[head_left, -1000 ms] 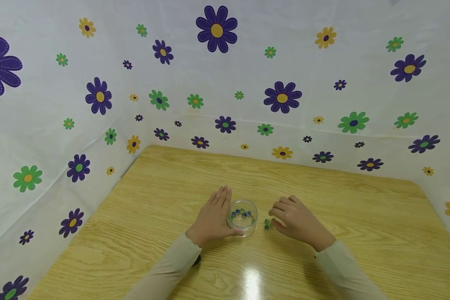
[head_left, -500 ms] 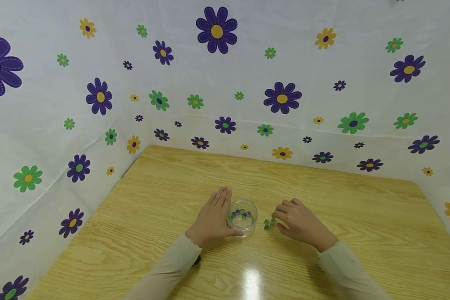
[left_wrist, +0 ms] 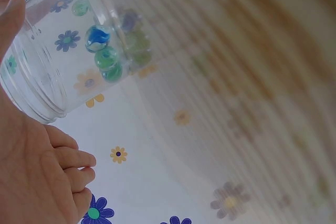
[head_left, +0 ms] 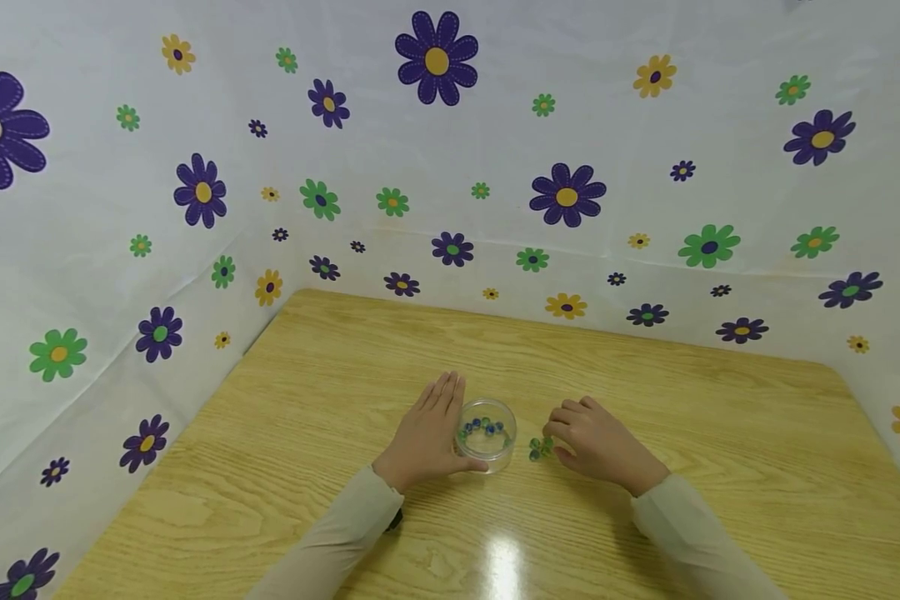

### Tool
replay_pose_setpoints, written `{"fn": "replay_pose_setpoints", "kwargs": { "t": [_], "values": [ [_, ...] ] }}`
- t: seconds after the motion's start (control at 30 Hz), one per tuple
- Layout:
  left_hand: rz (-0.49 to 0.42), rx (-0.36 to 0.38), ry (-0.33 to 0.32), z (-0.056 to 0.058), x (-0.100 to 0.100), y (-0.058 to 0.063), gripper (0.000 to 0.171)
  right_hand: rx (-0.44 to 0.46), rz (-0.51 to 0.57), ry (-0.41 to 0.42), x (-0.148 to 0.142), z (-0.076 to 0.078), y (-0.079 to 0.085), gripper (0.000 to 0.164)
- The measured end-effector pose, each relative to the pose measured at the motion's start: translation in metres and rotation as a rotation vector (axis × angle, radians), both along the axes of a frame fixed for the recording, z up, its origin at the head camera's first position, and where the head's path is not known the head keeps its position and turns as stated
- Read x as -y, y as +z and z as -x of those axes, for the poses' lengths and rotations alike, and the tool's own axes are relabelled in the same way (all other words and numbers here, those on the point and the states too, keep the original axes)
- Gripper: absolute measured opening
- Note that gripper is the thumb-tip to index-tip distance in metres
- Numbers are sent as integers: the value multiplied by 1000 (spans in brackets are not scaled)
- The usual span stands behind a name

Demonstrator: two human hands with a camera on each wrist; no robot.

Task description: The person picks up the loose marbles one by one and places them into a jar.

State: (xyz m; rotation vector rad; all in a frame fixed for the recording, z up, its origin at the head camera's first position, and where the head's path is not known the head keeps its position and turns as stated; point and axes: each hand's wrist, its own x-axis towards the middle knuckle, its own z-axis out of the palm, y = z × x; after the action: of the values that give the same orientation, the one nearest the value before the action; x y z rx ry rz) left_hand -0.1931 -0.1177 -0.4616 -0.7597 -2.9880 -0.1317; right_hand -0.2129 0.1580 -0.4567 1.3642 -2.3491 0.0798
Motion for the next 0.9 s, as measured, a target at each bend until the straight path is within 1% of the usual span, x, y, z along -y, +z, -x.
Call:
{"fn": "replay_pose_setpoints", "kwargs": {
  "t": [0.17,0.47,0.63,0.9],
  "values": [
    [-21,3,0,-1,0,1,120,10,-15,4,1,3,-3,23],
    [-12,2,4,0,0,-1,120,21,-31,17,3,6,-6,20],
    [-1,5,12,1,0,-2,120,40,-46,9,5,7,-6,19],
    [-12,7,9,0,0,-1,120,61,-76,-12,7,7,-5,17]
  ]
}}
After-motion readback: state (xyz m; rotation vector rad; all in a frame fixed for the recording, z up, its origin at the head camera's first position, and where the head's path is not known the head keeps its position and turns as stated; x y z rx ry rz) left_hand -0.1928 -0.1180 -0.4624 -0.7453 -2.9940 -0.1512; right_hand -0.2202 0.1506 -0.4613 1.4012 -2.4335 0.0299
